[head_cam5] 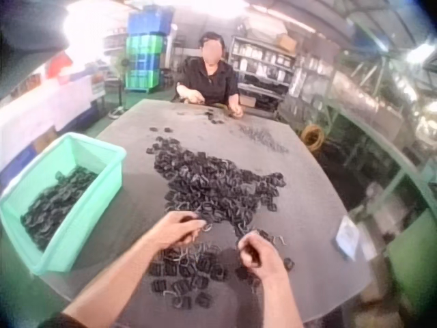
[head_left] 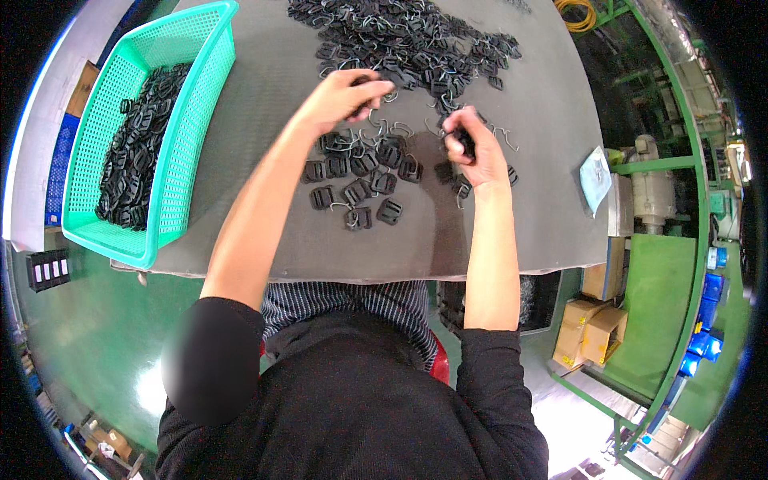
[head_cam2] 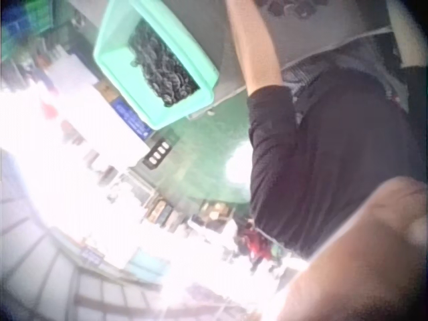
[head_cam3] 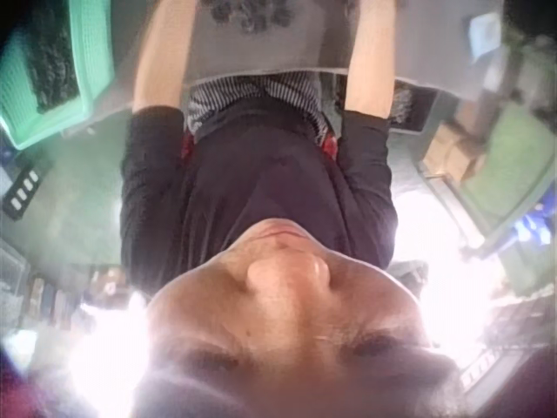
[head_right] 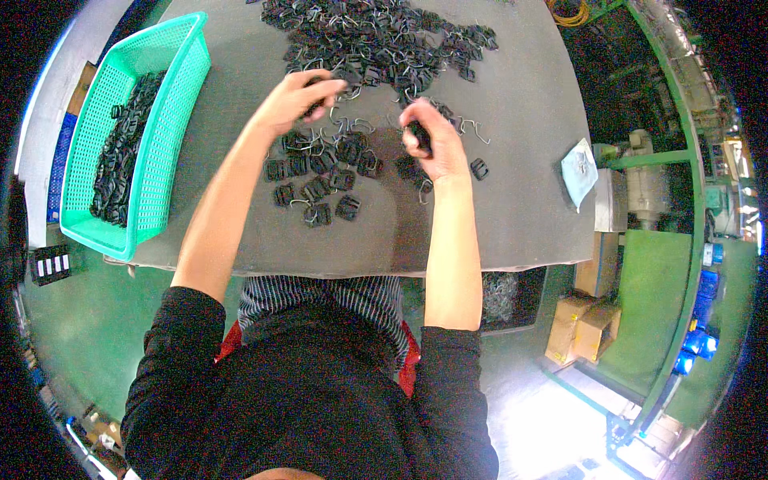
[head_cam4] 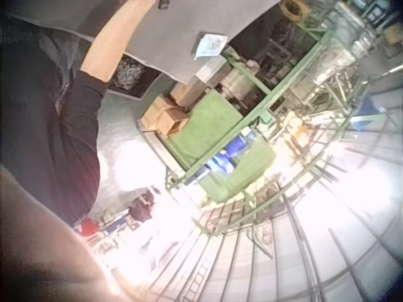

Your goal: The person picks up small black buckle components and metal clips from a table, fits them together by hand, and places the finished items into a green basket.

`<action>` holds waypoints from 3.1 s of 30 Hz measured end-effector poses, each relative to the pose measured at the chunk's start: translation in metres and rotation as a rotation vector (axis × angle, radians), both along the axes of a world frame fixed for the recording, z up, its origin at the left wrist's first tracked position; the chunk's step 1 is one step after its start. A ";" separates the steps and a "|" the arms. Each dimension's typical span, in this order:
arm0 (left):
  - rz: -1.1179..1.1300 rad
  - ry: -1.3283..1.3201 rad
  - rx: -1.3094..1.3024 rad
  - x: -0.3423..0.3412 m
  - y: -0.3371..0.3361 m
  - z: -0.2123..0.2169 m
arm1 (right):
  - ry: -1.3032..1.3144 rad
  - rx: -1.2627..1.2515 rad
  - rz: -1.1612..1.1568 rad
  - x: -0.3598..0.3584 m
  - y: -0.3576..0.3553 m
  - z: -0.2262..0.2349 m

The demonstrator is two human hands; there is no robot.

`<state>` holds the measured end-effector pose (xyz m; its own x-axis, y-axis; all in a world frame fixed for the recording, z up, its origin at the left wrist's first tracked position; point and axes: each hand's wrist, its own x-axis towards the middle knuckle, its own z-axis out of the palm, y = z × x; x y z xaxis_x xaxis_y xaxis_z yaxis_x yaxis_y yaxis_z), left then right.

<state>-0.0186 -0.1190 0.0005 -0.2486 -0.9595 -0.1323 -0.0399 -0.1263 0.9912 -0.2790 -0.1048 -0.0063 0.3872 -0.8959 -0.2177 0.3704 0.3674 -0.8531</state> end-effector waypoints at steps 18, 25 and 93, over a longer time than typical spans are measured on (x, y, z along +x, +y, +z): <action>0.644 -0.327 -0.312 0.116 0.146 0.132 | 0.926 -0.311 0.313 0.051 0.018 0.056; 0.782 -1.150 -0.260 0.188 0.160 0.117 | 1.004 -0.507 0.448 0.159 -0.002 0.104; 0.325 -0.900 -0.301 0.071 0.122 -0.012 | 1.453 -0.802 0.428 0.160 0.029 0.021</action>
